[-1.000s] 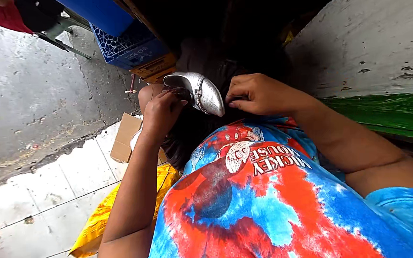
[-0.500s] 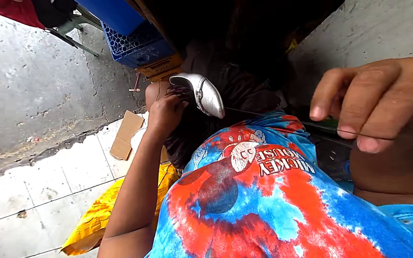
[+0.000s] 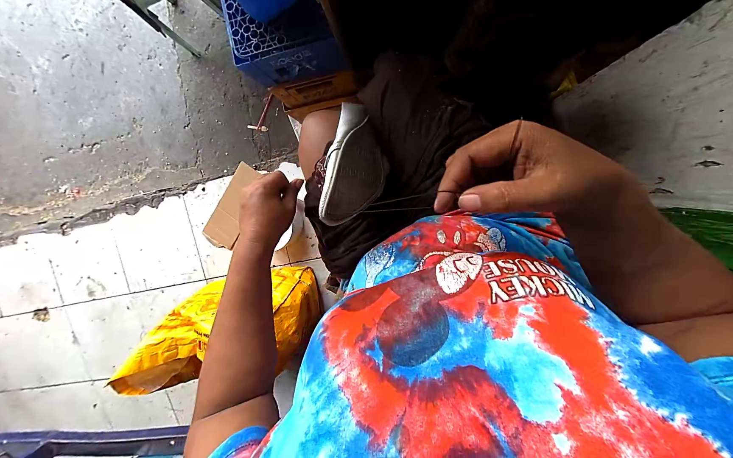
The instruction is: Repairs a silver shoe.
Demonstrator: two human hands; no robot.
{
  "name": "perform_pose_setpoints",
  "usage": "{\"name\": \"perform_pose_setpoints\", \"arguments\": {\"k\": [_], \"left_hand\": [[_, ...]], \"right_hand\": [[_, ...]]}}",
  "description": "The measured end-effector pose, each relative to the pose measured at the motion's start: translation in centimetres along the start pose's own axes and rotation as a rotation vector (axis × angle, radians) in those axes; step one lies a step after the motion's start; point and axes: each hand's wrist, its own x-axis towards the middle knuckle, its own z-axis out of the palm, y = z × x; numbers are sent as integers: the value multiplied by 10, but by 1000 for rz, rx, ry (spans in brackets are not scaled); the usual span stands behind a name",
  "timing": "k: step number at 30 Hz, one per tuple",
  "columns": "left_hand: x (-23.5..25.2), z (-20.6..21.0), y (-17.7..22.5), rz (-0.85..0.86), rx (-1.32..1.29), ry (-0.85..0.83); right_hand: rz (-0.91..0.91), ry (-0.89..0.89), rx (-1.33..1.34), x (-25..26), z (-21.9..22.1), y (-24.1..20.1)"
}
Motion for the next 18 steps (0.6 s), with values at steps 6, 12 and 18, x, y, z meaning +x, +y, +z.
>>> {"name": "perform_pose_setpoints", "arguments": {"k": [6,12,18], "left_hand": [[10,10,-34,-227,33,-54],[11,21,-98,-584,120,-136],[18,4,-52,-367,93,-290]], "right_hand": [[-35,-58,102,41,25,-1],[164,-22,73,90,44,18],[130,14,-7,81,39,0]]}}
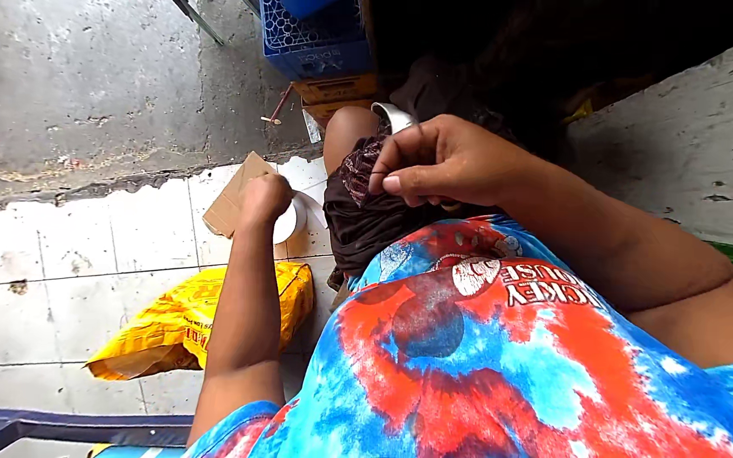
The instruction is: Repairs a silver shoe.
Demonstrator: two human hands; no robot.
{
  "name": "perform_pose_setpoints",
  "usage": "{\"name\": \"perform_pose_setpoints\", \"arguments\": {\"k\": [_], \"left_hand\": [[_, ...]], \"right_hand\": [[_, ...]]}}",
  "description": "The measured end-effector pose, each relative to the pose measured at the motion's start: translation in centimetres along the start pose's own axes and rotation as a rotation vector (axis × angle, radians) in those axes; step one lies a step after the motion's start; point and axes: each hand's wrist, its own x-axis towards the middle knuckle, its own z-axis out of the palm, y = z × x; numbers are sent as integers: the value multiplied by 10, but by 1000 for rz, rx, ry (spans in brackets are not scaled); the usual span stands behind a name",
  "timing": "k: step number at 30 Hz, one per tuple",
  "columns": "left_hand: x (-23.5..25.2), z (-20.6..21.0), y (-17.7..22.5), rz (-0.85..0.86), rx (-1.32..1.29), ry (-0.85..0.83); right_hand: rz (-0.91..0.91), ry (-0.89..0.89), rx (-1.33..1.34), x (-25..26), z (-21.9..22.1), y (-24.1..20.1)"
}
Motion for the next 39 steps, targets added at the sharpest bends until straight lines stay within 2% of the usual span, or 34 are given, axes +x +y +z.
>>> {"name": "perform_pose_setpoints", "arguments": {"k": [4,5,6,9,12,16,19,21,25,28,30,34,37,39], "left_hand": [[-52,-30,87,609,-369,205],[-61,-29,109,711,-520,192],[-64,-25,128,761,-671,107],[-51,-11,160,647,-992,-140],[-37,-4,169,556,-1089,-284],[-34,5,170,717,-1088,-509],[-24,7,169,778,-1116,-587],[-22,7,171,789,-1077,-551],[-21,6,179,828,-1167,-317],[-22,-9,185,874,-1147,-129],[-25,-23,187,895,-1066,-4],[-31,-44,184,909,-881,164],[-33,-44,180,906,-863,169],[-33,-41,180,888,-901,147]], "right_hand": [[-137,67,-215,-27,-14,-24],[-147,85,-289,-35,-15,-30],[-151,93,-361,-44,-17,-36],[-172,135,-464,-68,-22,-43],[-221,203,-388,-88,-26,-43],[-276,259,-369,-108,-37,-42],[-303,298,-368,-121,-51,-38],[-259,354,-428,-130,-61,-35],[-68,578,-553,-143,-72,-29],[-113,640,-535,-142,-75,-9],[-72,657,-593,-134,-77,7],[21,551,-459,-104,-78,36],[48,384,-245,-81,-68,44],[50,364,-185,-69,-62,47]]}}
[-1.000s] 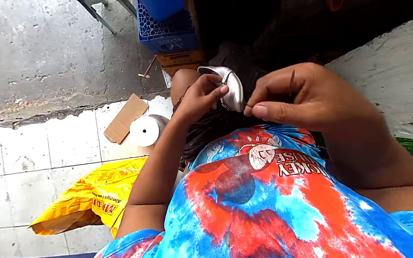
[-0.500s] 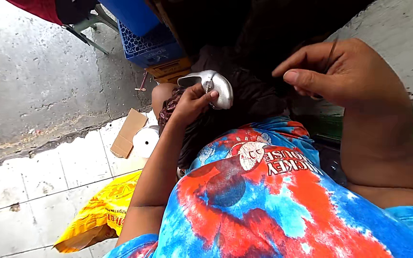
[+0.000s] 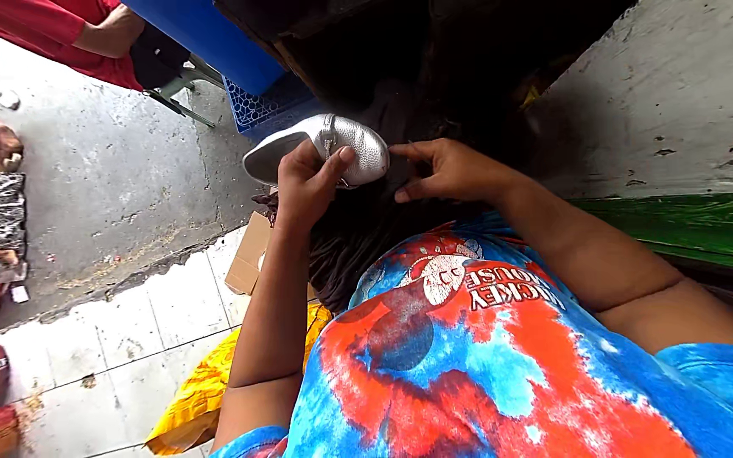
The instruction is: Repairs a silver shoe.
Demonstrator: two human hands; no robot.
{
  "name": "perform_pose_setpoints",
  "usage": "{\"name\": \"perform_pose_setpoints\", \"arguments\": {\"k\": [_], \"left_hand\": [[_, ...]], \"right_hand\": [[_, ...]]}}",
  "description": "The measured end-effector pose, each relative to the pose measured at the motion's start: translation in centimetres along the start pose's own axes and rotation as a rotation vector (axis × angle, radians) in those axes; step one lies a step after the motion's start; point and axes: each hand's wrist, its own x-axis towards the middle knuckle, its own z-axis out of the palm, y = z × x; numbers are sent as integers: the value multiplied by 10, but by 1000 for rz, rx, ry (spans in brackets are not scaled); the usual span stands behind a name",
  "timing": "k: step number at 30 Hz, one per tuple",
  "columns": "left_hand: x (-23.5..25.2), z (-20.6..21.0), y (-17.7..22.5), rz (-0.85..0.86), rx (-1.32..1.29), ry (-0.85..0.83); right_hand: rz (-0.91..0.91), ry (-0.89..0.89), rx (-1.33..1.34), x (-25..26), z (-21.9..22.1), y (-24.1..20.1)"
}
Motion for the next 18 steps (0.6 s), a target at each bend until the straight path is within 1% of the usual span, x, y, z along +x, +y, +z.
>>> {"name": "perform_pose_setpoints", "arguments": {"k": [2,4,7,9,12,14,16,18], "left_hand": [[-2,4,-2,-17,-55,7],[-2,8,-3,-15,-149,6],[-2,12,-6,1,-297,-14],[-2,15,-10,-1,-360,-19],[3,16,-9,14,-345,-27],[9,10,-4,52,-205,-36],[15,1,5,91,-48,-27],[19,-9,12,119,30,-19]], "right_hand": [[-37,47,4,5,7,3],[-125,98,-53,2,6,3],[-297,223,-194,-10,-12,-3],[-321,304,-319,-19,-24,-12],[-235,332,-454,-26,-29,-20],[-125,317,-470,-27,-27,-22],[-34,299,-365,-24,-23,-25],[-26,266,-231,-19,-17,-26]]}}
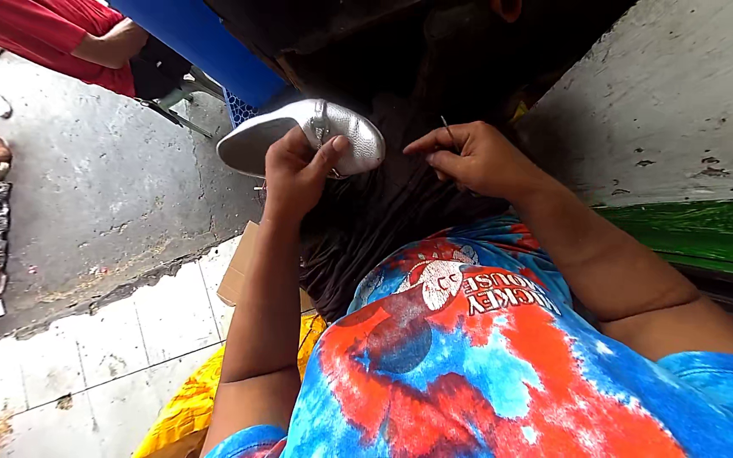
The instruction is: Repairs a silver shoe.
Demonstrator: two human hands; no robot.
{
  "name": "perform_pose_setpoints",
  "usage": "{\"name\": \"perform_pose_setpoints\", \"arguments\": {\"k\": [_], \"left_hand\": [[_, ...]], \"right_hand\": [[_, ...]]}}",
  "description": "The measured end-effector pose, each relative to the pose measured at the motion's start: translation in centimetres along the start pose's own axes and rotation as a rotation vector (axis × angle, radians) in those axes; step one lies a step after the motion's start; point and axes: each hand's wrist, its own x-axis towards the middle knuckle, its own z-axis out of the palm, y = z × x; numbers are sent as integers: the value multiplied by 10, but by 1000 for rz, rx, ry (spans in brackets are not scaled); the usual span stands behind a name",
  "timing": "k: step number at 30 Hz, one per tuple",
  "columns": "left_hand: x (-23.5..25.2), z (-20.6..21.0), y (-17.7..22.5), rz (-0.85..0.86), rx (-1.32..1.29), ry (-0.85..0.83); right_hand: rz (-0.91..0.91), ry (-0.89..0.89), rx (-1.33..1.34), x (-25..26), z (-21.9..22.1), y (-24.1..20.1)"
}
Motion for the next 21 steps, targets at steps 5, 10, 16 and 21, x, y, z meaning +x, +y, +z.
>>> {"name": "perform_pose_setpoints", "arguments": {"k": [5,10,16,21], "left_hand": [[1,-8,3,44,74,-15],[-3,-10,1,70,105,-17],[-5,-5,-3,30,-21,-12],[-19,24,-8,-126,-300,-19]], "right_hand": [[-30,-58,57,14,24,1],[-68,-86,31,18,35,7],[-297,22,37,10,22,21],[-480,377,-337,-10,-43,-8]]}}
